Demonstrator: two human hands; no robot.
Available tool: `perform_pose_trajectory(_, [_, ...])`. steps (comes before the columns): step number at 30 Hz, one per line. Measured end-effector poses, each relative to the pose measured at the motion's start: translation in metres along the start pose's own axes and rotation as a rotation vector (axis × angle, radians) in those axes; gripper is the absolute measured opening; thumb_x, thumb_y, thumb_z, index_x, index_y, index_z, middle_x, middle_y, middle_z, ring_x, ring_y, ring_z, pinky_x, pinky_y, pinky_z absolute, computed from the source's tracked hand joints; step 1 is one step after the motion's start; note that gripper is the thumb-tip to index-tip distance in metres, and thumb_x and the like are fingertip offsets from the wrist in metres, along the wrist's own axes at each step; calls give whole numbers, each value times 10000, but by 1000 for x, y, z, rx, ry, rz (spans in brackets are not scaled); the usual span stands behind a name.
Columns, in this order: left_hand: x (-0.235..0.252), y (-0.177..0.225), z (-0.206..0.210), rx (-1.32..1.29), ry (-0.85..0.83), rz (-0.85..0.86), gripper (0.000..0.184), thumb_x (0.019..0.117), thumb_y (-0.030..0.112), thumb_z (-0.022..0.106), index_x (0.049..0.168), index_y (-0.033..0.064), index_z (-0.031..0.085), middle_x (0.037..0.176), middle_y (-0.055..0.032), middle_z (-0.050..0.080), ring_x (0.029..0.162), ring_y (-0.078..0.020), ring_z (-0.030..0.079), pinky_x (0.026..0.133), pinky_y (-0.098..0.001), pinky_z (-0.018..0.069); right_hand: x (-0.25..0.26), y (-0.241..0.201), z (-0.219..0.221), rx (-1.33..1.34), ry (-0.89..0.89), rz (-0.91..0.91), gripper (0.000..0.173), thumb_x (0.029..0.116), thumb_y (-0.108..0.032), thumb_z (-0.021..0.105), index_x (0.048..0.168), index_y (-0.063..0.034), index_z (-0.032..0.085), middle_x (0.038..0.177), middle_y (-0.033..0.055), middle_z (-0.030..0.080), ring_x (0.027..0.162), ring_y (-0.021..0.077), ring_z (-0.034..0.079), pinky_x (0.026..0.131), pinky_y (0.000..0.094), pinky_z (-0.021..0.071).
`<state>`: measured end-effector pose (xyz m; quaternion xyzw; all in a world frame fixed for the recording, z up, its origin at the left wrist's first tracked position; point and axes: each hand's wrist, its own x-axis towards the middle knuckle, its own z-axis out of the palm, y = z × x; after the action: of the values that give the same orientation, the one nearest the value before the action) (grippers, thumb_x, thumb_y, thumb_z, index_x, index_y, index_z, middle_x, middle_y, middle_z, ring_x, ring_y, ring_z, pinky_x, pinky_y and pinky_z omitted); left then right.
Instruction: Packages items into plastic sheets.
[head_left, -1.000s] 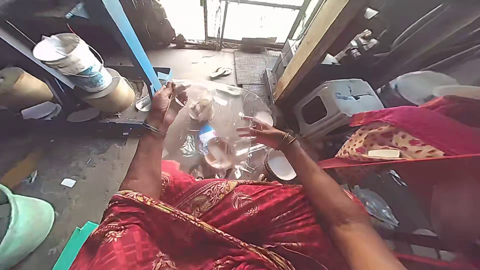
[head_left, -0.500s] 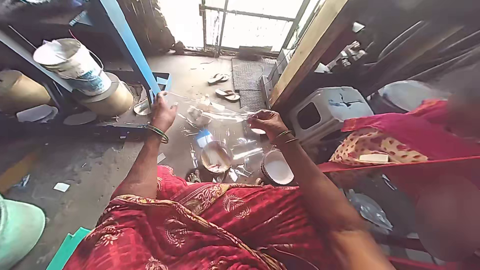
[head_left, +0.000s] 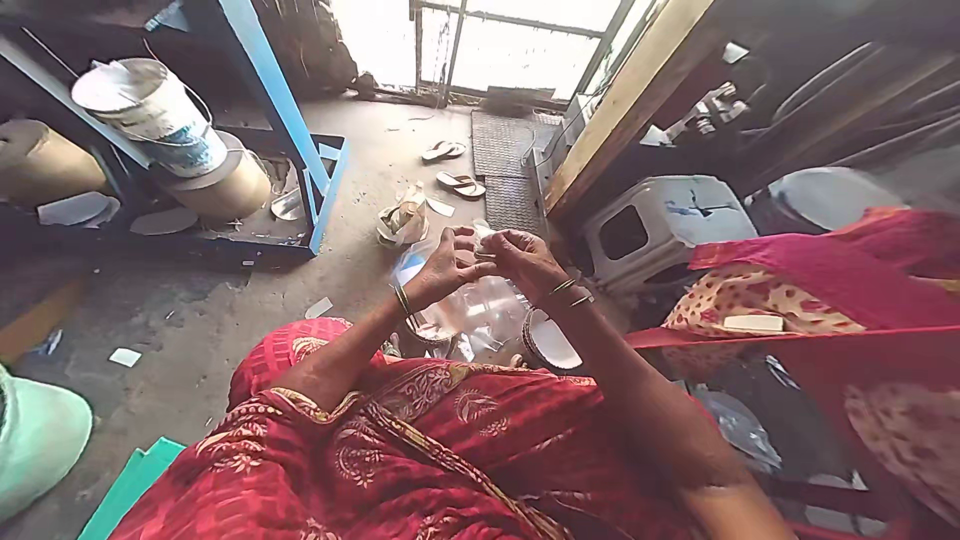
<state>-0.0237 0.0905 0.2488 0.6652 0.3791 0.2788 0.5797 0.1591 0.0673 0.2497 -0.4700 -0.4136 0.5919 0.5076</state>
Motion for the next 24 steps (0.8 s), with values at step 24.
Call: perform_pose_trajectory(24, [-4, -6, 18, 476, 317, 449, 621, 805, 325, 878, 1159, -45, 528, 978, -163, 622, 707, -195, 625, 633, -332, 550, 0, -3, 7, -271, 162, -246, 330, 808, -20, 813, 1006, -81, 556, 681, -45, 629, 562, 33, 600, 529, 205, 527])
